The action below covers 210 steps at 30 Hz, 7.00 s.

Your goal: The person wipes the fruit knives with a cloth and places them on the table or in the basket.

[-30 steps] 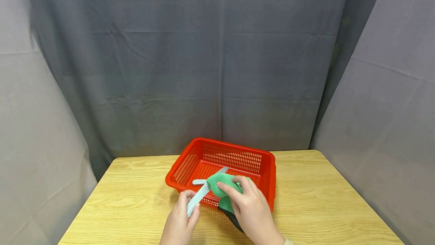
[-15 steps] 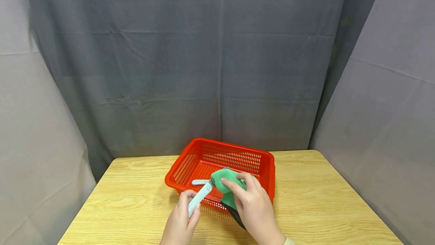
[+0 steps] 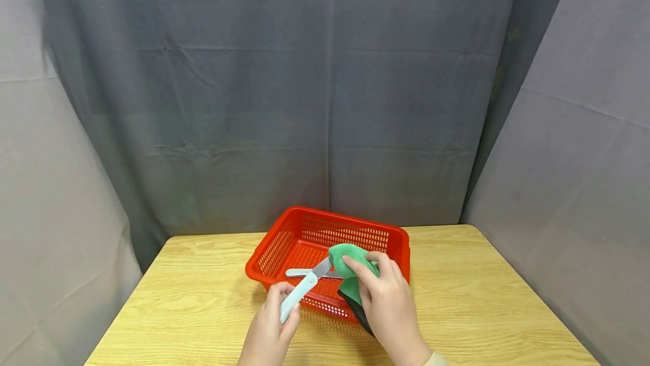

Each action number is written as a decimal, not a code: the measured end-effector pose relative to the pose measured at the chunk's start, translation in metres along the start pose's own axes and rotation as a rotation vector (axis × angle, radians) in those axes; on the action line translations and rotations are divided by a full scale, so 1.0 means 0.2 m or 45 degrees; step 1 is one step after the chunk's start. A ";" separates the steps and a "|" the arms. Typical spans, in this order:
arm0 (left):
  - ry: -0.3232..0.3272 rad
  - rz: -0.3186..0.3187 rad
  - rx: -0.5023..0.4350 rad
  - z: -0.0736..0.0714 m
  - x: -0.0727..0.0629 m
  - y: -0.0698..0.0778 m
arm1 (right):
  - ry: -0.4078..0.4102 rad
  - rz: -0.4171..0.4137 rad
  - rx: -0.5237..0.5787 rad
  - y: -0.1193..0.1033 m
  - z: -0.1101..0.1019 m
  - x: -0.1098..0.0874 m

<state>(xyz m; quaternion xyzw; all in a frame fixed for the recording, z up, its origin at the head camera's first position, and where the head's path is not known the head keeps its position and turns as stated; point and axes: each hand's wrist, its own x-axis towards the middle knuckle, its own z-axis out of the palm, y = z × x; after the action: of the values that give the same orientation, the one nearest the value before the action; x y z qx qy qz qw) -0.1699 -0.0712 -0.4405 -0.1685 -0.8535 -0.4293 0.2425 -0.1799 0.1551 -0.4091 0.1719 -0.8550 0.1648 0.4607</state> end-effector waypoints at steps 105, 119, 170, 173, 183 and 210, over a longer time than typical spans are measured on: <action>0.029 -0.094 -0.086 0.04 0.03 0.00 | -0.054 -0.194 0.127 -0.07 -0.01 -0.01; 0.012 -0.078 -0.070 0.03 0.03 0.00 | -0.066 -0.048 0.019 -0.02 0.02 -0.02; 0.063 0.007 -0.061 0.04 0.02 0.00 | -0.066 -0.104 0.093 -0.07 0.00 -0.02; 0.066 0.033 -0.061 0.04 0.02 0.00 | -0.059 -0.102 0.094 -0.07 0.00 -0.02; 0.032 0.014 -0.054 0.03 0.02 0.01 | -0.063 -0.009 0.028 -0.04 0.01 -0.02; 0.064 -0.042 -0.141 0.05 0.00 0.00 | 0.048 0.109 -0.033 -0.01 -0.01 0.00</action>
<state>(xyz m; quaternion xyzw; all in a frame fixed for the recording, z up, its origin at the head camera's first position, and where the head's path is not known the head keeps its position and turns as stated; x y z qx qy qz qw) -0.1727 -0.0633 -0.4451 -0.1568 -0.8247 -0.4840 0.2472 -0.1775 0.1535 -0.4074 0.1259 -0.8550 0.1766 0.4712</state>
